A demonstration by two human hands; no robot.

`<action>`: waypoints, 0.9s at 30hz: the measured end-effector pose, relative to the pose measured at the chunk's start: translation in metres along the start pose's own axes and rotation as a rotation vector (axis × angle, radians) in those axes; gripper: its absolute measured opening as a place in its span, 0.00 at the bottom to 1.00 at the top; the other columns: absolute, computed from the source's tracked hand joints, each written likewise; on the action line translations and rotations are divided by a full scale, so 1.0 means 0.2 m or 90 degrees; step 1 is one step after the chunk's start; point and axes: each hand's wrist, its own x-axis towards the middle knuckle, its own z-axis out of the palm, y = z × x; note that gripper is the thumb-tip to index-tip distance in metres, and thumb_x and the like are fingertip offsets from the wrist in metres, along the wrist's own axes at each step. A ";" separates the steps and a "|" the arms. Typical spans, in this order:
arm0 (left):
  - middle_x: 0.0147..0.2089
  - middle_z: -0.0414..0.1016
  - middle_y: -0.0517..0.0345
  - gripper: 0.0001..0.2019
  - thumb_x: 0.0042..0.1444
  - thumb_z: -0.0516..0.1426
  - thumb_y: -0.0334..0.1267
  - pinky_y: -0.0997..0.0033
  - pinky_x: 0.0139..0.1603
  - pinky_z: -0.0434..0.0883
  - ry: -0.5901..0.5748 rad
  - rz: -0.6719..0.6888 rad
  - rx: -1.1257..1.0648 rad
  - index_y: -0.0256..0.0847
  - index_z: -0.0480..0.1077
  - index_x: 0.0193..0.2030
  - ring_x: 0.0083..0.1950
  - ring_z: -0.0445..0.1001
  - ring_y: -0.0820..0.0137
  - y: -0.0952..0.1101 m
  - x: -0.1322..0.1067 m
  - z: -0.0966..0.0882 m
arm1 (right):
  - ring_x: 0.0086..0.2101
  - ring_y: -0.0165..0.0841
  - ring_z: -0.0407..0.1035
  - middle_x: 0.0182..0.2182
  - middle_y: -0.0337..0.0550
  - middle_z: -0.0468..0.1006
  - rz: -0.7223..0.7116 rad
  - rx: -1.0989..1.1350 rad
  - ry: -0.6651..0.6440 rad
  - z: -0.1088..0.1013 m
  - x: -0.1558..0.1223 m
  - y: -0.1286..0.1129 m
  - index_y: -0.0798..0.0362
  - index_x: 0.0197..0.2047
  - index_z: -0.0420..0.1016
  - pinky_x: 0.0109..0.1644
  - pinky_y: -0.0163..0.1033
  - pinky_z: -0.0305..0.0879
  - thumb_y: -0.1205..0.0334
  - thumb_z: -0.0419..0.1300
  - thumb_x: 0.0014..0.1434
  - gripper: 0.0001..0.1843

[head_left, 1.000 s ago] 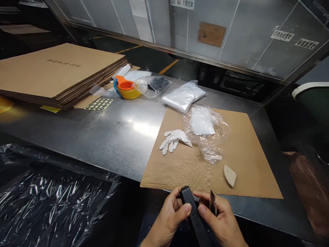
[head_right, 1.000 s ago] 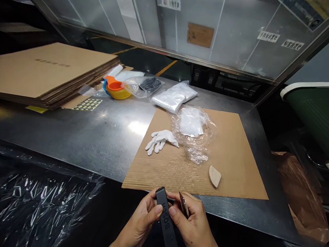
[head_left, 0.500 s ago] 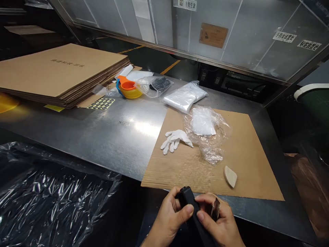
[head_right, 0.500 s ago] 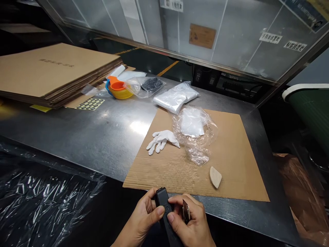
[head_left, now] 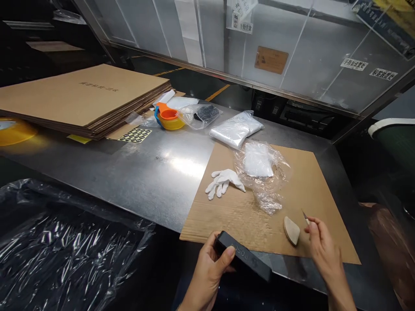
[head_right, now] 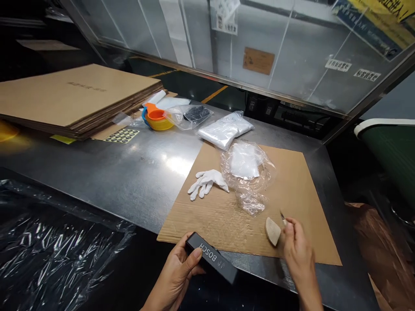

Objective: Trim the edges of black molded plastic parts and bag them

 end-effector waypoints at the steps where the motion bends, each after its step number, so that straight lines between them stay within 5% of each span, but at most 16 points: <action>1: 0.36 0.70 0.57 0.20 0.45 0.64 0.47 0.73 0.30 0.69 0.001 0.008 -0.008 0.40 0.66 0.41 0.37 0.70 0.66 0.00 0.00 0.00 | 0.37 0.40 0.70 0.39 0.45 0.74 -0.017 -0.125 0.032 -0.01 0.06 0.07 0.47 0.49 0.66 0.37 0.42 0.64 0.46 0.39 0.63 0.23; 7: 0.28 0.68 0.59 0.15 0.47 0.63 0.47 0.72 0.35 0.66 0.012 0.078 -0.004 0.37 0.66 0.28 0.33 0.67 0.70 -0.04 0.01 0.00 | 0.37 0.50 0.66 0.31 0.55 0.70 -0.056 -0.281 0.083 0.05 0.21 0.29 0.57 0.47 0.73 0.42 0.51 0.62 0.55 0.43 0.59 0.23; 10: 0.27 0.69 0.60 0.15 0.46 0.64 0.47 0.73 0.35 0.65 0.045 0.119 0.003 0.37 0.67 0.27 0.33 0.66 0.70 -0.06 0.02 0.01 | 0.42 0.55 0.62 0.38 0.62 0.70 -0.077 -0.303 0.158 0.08 0.15 0.26 0.61 0.51 0.71 0.45 0.57 0.59 0.52 0.42 0.60 0.27; 13: 0.29 0.71 0.59 0.15 0.43 0.65 0.47 0.72 0.39 0.66 0.053 0.116 -0.062 0.37 0.69 0.29 0.35 0.68 0.69 -0.06 0.01 0.05 | 0.42 0.53 0.64 0.41 0.60 0.70 -0.099 -0.097 0.199 0.11 0.02 0.12 0.60 0.52 0.69 0.45 0.56 0.60 0.42 0.44 0.59 0.32; 17: 0.34 0.75 0.54 0.19 0.43 0.65 0.50 0.66 0.37 0.70 0.020 0.011 -0.156 0.38 0.69 0.34 0.36 0.72 0.65 -0.08 -0.01 0.11 | 0.32 0.37 0.67 0.45 0.50 0.71 -0.066 0.489 -0.118 0.17 -0.20 -0.15 0.49 0.59 0.59 0.32 0.40 0.63 0.36 0.50 0.56 0.35; 19: 0.34 0.75 0.53 0.21 0.41 0.65 0.51 0.66 0.35 0.71 -0.015 -0.020 -0.160 0.37 0.67 0.35 0.34 0.73 0.66 -0.10 -0.03 0.12 | 0.29 0.33 0.67 0.45 0.48 0.71 -0.032 0.654 -0.223 0.21 -0.27 -0.26 0.46 0.61 0.54 0.28 0.37 0.62 0.38 0.54 0.56 0.35; 23: 0.32 0.76 0.50 0.24 0.39 0.67 0.51 0.70 0.34 0.70 -0.108 -0.016 -0.133 0.36 0.65 0.35 0.30 0.72 0.70 -0.13 -0.06 0.11 | 0.25 0.29 0.65 0.36 0.40 0.75 0.063 0.719 -0.274 0.24 -0.29 -0.37 0.43 0.60 0.57 0.30 0.35 0.64 0.47 0.57 0.58 0.28; 27: 0.33 0.75 0.51 0.24 0.40 0.66 0.51 0.69 0.34 0.69 -0.144 0.005 -0.107 0.37 0.65 0.37 0.31 0.72 0.70 -0.14 -0.08 0.09 | 0.23 0.30 0.65 0.30 0.39 0.74 0.080 0.712 -0.290 0.22 -0.28 -0.39 0.46 0.62 0.55 0.26 0.35 0.63 0.46 0.57 0.58 0.32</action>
